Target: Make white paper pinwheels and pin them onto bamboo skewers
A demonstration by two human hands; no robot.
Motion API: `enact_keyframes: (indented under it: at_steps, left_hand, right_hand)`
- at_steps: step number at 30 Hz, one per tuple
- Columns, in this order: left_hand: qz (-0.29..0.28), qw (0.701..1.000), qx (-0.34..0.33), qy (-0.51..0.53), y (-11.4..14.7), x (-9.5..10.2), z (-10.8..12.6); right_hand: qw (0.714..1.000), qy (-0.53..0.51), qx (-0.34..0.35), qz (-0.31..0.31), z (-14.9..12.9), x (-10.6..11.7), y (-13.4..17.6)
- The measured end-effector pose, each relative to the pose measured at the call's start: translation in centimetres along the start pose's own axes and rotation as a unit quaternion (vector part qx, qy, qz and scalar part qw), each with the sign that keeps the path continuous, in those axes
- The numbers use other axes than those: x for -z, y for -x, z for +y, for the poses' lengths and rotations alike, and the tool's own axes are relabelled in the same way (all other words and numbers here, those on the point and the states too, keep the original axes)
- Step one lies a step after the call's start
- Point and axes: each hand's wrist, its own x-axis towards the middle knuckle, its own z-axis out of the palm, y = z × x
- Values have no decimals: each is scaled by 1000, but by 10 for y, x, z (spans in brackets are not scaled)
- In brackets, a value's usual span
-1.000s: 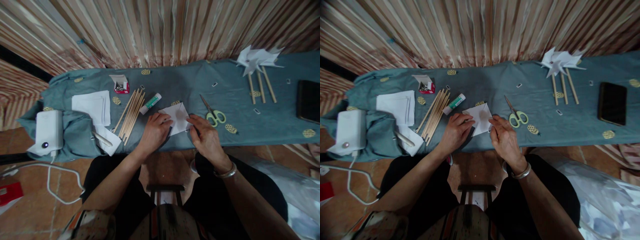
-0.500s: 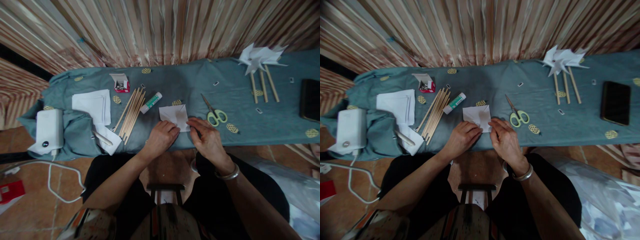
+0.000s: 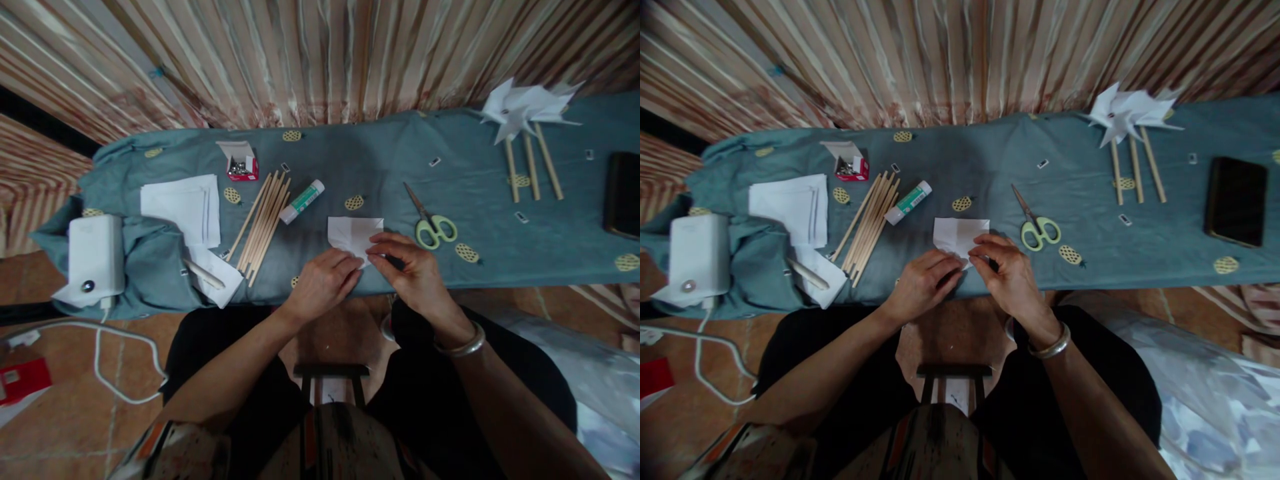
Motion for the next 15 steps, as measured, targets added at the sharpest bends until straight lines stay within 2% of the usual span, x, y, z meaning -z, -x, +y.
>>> enact_keyframes:
  at_steps: [4,11,15]
  left_hand:
    - [-5,1000,2,11,3,-1,3]
    - [4,1000,-30,-2,5,-1,4]
    - [-1,1000,-19,17,5,-1,2]
  right_hand:
    - [1000,19,22,-8,-6,-4,-4]
    - [999,44,-3,2,-6,-12,-6]
    - [998,65,-7,0,-8,-12,-5]
